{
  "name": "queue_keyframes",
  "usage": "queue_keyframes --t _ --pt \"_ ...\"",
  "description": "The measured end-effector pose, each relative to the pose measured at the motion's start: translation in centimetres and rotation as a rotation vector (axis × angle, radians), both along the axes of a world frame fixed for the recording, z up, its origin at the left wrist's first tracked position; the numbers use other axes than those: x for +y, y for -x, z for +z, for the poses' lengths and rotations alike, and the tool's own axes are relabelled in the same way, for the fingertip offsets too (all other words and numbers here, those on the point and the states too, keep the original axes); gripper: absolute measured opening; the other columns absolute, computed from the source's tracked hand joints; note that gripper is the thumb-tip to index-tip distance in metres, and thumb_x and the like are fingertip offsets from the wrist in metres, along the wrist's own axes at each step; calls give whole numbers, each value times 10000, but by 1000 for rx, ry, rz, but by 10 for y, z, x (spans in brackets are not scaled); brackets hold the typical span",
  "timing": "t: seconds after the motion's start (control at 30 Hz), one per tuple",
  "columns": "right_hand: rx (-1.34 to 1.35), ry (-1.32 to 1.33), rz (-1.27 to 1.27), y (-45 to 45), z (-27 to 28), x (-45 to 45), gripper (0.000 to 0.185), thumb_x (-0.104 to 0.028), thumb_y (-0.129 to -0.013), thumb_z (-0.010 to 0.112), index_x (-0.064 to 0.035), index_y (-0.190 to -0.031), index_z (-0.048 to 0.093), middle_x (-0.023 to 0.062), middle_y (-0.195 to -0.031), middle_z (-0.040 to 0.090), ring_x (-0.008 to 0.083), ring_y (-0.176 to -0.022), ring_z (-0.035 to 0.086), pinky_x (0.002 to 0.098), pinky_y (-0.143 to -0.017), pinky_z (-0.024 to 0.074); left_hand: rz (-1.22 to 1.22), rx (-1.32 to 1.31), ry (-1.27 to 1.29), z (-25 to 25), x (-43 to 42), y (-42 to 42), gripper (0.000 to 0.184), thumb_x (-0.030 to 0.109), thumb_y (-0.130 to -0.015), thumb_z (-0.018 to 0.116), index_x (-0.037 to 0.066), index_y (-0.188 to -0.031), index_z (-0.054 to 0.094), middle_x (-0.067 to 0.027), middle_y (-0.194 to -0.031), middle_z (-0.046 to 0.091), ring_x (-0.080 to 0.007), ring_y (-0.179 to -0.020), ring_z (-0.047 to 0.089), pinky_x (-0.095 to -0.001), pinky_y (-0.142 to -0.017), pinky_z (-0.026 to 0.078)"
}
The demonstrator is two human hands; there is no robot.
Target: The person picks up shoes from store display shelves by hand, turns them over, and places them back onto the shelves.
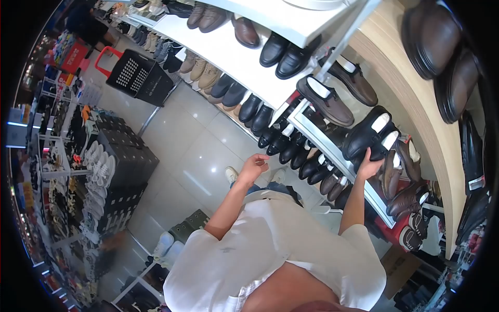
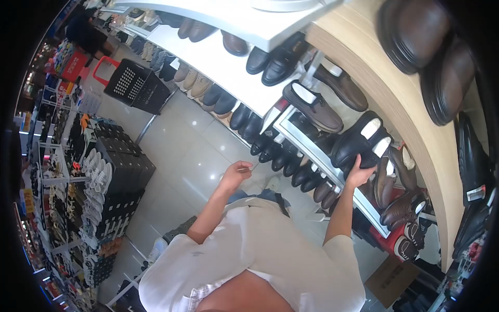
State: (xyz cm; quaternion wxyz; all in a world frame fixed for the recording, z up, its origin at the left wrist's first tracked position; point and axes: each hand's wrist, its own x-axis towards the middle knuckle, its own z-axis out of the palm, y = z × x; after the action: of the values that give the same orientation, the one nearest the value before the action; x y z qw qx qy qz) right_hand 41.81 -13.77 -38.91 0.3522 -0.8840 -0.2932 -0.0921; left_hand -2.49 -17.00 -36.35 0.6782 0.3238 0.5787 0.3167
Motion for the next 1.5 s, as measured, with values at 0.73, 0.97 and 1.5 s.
queue_keyframes --t 0.73,0.97,1.5 --pt "28 -305 633 410 -1 143 452 -97 -855 618 62 -1244 452 244 -1239 474 395 -1206 449 443 -1044 350 699 -166 166 -38 -36 371 262 84 -909 513 -69 -1118 546 -193 -1086 616 -297 -977 634 -388 -868 550" --pt "-149 -444 763 447 51 282 450 -128 -848 662 46 -1223 486 229 -1243 495 388 -1182 498 430 -1014 395 739 -282 150 -35 11 390 228 75 -934 480 -66 -1098 554 -190 -1070 623 -294 -938 644 -376 -834 554" --pt "-108 253 899 454 140 541 666 -431 -774 714 8 -1254 569 248 -1222 597 419 -1130 553 425 -968 433 715 -219 35 5 221 486 234 79 -916 490 -53 -1095 562 -190 -1079 631 -287 -975 641 -377 -847 551"
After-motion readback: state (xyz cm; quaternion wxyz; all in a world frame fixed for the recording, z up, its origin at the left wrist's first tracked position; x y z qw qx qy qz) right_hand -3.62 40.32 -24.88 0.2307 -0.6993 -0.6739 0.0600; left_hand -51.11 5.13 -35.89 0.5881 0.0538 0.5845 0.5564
